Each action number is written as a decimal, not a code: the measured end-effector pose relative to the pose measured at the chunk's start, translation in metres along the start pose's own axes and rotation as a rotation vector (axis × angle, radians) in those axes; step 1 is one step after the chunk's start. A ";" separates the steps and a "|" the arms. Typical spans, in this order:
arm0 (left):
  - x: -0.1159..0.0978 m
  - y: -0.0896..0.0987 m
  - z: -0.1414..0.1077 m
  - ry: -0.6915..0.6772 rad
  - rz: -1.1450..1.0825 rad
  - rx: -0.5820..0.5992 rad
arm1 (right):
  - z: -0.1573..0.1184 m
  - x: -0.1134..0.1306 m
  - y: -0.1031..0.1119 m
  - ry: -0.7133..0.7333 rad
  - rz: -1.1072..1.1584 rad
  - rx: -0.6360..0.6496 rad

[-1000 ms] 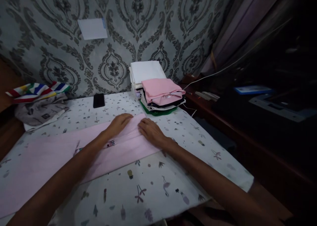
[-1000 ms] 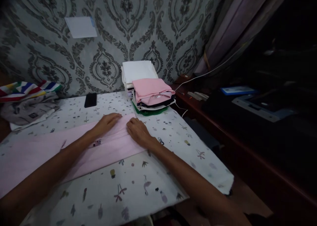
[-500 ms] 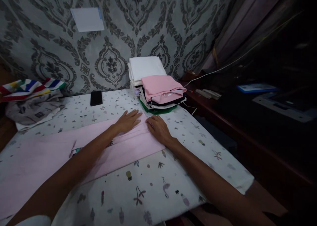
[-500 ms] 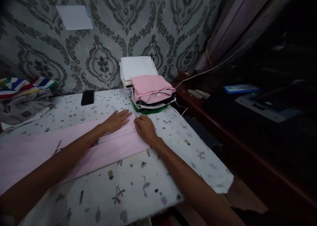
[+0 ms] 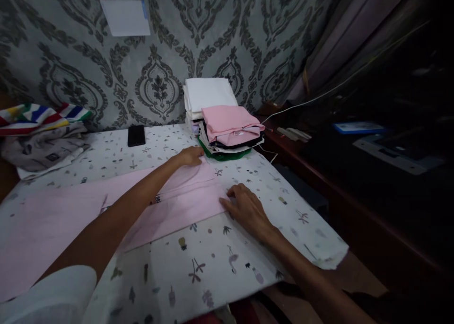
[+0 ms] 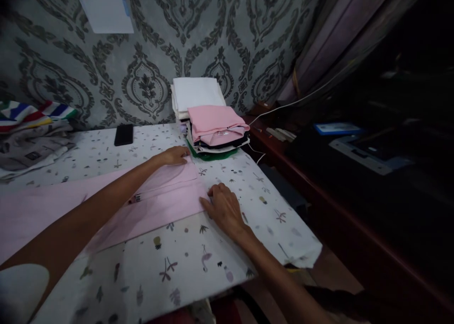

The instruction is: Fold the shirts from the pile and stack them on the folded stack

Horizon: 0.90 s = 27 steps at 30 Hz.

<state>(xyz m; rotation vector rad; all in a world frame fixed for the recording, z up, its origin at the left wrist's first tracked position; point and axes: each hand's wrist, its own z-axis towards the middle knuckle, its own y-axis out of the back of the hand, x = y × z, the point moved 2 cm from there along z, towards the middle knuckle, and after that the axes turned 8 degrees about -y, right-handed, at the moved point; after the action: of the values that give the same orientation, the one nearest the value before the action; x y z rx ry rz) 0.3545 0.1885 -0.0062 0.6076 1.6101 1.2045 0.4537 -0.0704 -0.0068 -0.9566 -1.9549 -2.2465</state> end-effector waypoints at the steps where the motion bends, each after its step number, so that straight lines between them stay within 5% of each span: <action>1: 0.000 0.002 0.003 -0.005 -0.026 0.007 | 0.000 0.002 0.000 -0.011 -0.003 0.017; 5: -0.003 0.010 0.003 -0.045 -0.157 -0.026 | 0.004 0.010 0.000 -0.076 0.127 0.056; 9: 0.001 0.032 -0.021 -0.081 -0.354 -0.108 | 0.001 0.028 0.002 -0.103 0.456 0.042; 13: 0.021 0.074 -0.080 -0.134 -0.706 -0.195 | -0.012 0.082 0.001 0.137 0.602 -0.066; 17: 0.055 0.105 -0.168 -0.022 -0.770 -0.266 | -0.032 0.158 -0.026 0.464 0.604 0.000; 22: 0.098 0.092 -0.263 0.221 -0.703 -0.247 | -0.057 0.224 -0.086 0.715 0.294 0.232; 27: 0.115 0.065 -0.294 0.330 -0.746 -0.282 | -0.068 0.238 -0.113 0.765 0.070 0.279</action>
<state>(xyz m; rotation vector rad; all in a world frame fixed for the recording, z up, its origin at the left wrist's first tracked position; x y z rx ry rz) 0.0325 0.1875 0.0086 -0.3768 1.6647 0.9507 0.1873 -0.0182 -0.0034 -0.0896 -1.7425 -1.8220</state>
